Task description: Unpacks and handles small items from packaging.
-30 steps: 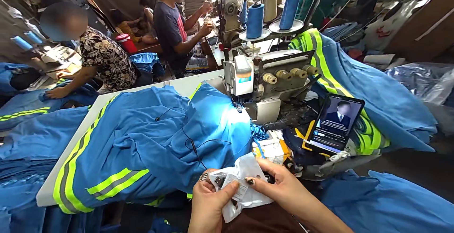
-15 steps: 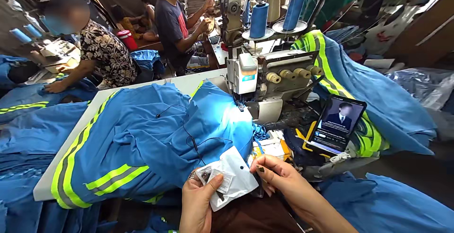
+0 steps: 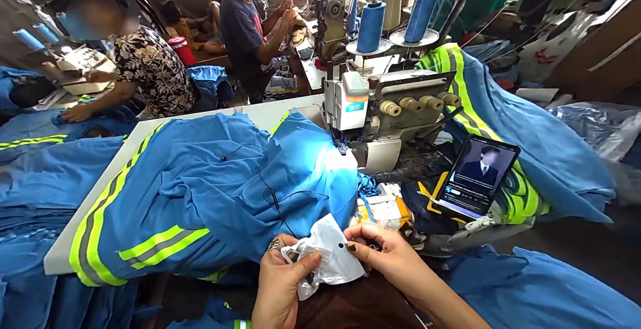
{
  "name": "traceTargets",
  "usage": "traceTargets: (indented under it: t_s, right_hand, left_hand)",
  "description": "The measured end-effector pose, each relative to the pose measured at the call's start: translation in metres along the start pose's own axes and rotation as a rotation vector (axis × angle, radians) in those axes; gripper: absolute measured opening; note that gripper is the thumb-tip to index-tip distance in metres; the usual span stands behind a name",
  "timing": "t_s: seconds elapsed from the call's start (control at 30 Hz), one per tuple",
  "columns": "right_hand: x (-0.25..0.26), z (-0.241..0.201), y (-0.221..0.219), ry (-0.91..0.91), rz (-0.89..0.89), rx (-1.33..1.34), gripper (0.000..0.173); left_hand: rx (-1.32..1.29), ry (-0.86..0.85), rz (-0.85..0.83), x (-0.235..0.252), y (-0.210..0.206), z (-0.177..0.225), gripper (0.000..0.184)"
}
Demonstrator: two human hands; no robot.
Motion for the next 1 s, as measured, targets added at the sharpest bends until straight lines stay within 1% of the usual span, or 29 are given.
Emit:
traceTargets:
  t_s: [0.07,0.13,0.2,0.3,0.37,0.43,0.5,0.57,0.63,0.73,0.77,0.8,0.83,0.87,0.9,0.93,0.97,1.0]
  right_hand:
    - [-0.001,-0.001,-0.003,-0.044,-0.083,0.068,0.021]
    - [-0.002,0.001,-0.005,-0.058,-0.116,0.138,0.018]
    - [-0.001,0.003,-0.004,-0.073,-0.089,0.199,0.013]
    - [0.001,0.006,0.001,-0.144,-0.017,0.309,0.006]
    - [0.001,0.006,0.005,-0.168,0.016,0.361,0.004]
    - [0.001,0.006,0.006,-0.166,0.029,0.389,0.006]
    - [0.000,0.006,0.004,-0.169,0.045,0.422,0.011]
    - [0.002,0.004,0.001,-0.160,0.062,0.460,0.015]
    - [0.003,0.000,-0.003,-0.164,0.082,0.486,0.016]
    - [0.005,-0.007,-0.008,-0.144,0.123,0.503,0.020]
    - [0.005,-0.009,-0.009,-0.138,0.139,0.500,0.020]
    - [0.004,-0.010,-0.009,-0.131,0.149,0.492,0.020]
    - [0.003,-0.010,-0.010,-0.126,0.143,0.483,0.019]
    - [0.002,-0.009,-0.011,-0.113,0.119,0.463,0.018]
    - [0.001,-0.009,-0.013,-0.087,0.071,0.438,0.017]
    - [-0.001,-0.008,-0.016,-0.047,0.004,0.404,0.015]
    - [-0.003,-0.009,-0.019,0.000,-0.073,0.363,0.013]
    - [-0.004,-0.009,-0.022,0.043,-0.149,0.324,0.013]
  left_hand:
    - [0.001,0.030,-0.024,0.001,0.001,-0.002,0.035]
    - [0.011,0.053,-0.036,0.002,0.002,-0.003,0.036]
    - [0.025,0.070,-0.040,0.002,0.002,-0.003,0.039]
    - [0.026,0.081,-0.053,0.003,0.004,0.001,0.047]
    - [0.070,0.021,-0.081,0.003,0.007,0.005,0.051]
    - [0.234,-0.126,-0.057,0.000,0.008,0.009,0.052]
    - [0.457,-0.321,-0.016,-0.007,0.009,0.012,0.054]
    - [0.597,-0.501,-0.003,-0.015,0.004,0.014,0.056]
    - [0.675,-0.672,0.021,-0.026,-0.004,0.015,0.057]
    - [0.737,-0.911,0.087,-0.036,-0.008,0.017,0.065]
    - [0.759,-0.951,0.096,-0.037,-0.009,0.019,0.060]
    - [0.776,-0.953,0.076,-0.037,-0.010,0.022,0.048]
    - [0.771,-0.914,0.017,-0.037,-0.012,0.024,0.034]
    - [0.763,-0.834,-0.068,-0.036,-0.015,0.024,0.023]
    - [0.748,-0.723,-0.159,-0.035,-0.017,0.020,0.021]
    - [0.712,-0.593,-0.223,-0.033,-0.019,0.014,0.026]
    - [0.652,-0.461,-0.250,-0.032,-0.020,0.007,0.029]
    - [0.561,-0.341,-0.251,-0.030,-0.021,0.001,0.025]
Point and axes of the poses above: each hand's wrist, its own x-axis towards the middle knuckle, its own y-axis out of the back of the hand, z = x × y, the point moved 3 cm from there along x, towards the middle knuckle, and after that the axes turned 5 degrees about -x, right-handed, at the moved point
